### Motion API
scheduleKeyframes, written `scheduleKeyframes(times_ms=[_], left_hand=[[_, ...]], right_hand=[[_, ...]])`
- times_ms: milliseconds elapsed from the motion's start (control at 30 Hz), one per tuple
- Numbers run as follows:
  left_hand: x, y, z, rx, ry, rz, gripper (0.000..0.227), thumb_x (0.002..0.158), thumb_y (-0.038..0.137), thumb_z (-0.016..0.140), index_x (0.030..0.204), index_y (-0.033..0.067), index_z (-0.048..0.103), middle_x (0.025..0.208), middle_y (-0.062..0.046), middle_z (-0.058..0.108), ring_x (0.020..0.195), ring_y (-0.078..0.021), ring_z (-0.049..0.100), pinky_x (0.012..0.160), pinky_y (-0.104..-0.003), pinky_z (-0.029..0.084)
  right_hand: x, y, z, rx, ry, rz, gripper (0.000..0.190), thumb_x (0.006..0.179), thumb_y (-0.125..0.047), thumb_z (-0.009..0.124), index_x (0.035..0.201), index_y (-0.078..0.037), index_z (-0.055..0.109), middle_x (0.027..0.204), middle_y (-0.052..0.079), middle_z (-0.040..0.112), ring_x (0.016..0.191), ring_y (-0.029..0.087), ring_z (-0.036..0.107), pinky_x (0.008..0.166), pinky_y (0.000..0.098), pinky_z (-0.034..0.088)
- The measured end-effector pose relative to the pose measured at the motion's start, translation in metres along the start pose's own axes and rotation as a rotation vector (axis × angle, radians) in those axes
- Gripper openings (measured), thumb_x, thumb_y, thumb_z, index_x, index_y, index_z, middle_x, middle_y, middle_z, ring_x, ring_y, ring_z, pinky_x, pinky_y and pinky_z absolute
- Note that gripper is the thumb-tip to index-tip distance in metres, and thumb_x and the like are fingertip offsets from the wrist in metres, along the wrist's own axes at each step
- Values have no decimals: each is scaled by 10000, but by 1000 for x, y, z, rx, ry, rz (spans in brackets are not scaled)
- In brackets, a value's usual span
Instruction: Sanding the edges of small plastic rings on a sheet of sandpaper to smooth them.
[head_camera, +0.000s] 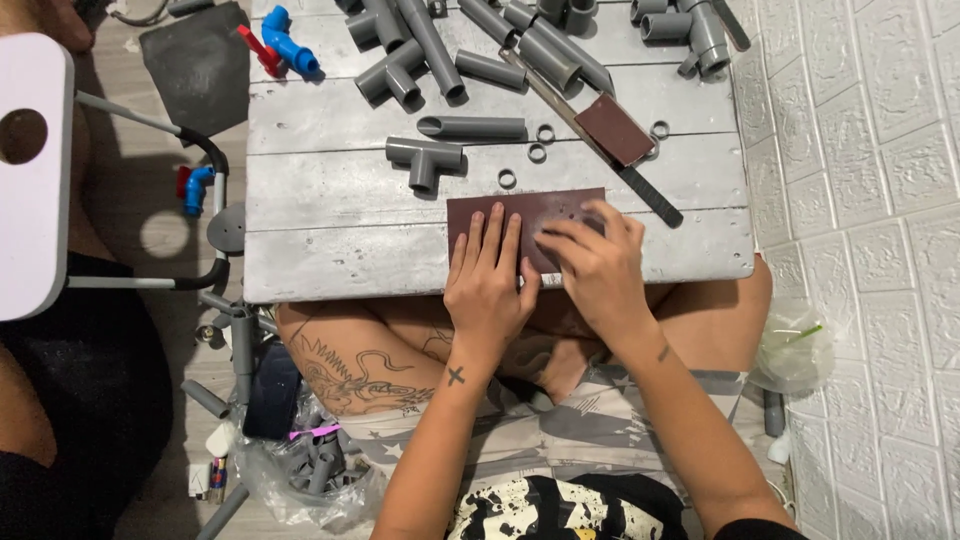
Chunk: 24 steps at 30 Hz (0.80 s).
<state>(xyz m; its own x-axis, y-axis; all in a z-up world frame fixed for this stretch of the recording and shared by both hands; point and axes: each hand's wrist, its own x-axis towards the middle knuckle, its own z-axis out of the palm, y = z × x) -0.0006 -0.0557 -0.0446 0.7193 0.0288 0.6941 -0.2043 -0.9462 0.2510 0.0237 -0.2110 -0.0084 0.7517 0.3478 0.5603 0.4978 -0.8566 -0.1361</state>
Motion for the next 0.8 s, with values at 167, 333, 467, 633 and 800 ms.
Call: scheduleKeyframes(times_ms=[167,333,467,633,800], left_hand=[[2,1,-2,-8,5,-7,512,845,280,576,1329,149,679,1397,-74,636,1313,-269,585,1138,-390,373],[-1,1,1,7,5,-11,516,843,288,572,1331,158,677,1401,-67,633,1311,-263,588,1136,-395,380],[1,1,0,9,11,-2,505,843,287,578,1318,155,687,1392,-67,640,1303,-263,594,1134,-392,381],[2,3,1,11,14,-6,502,846,284,569,1316,153,688,1389,-67,642,1306,-264,592,1134,-389,382],[2,1,-1,2,15,6,497,846,287,575,1310,151,692,1379,-71,650,1300,-266,597,1128,-392,386]], right_hand=[[9,14,-11,-34,15,53,146,963,-168,730,1030,-281,793,1087,-111,745,1254,228,532,1001,411,337],[-7,5,0,8,-34,23,203,903,-158,740,1029,-308,790,1086,-125,736,1258,222,522,987,410,344],[9,31,12,9,18,26,197,928,-141,739,1018,-308,795,1057,-125,740,1220,210,527,982,404,350],[-14,14,-7,17,-24,52,170,921,-176,740,1016,-308,789,1080,-124,738,1241,224,527,989,399,360],[6,17,9,57,7,1,194,907,-143,726,974,-312,794,1064,-148,742,1244,208,534,985,401,358]])
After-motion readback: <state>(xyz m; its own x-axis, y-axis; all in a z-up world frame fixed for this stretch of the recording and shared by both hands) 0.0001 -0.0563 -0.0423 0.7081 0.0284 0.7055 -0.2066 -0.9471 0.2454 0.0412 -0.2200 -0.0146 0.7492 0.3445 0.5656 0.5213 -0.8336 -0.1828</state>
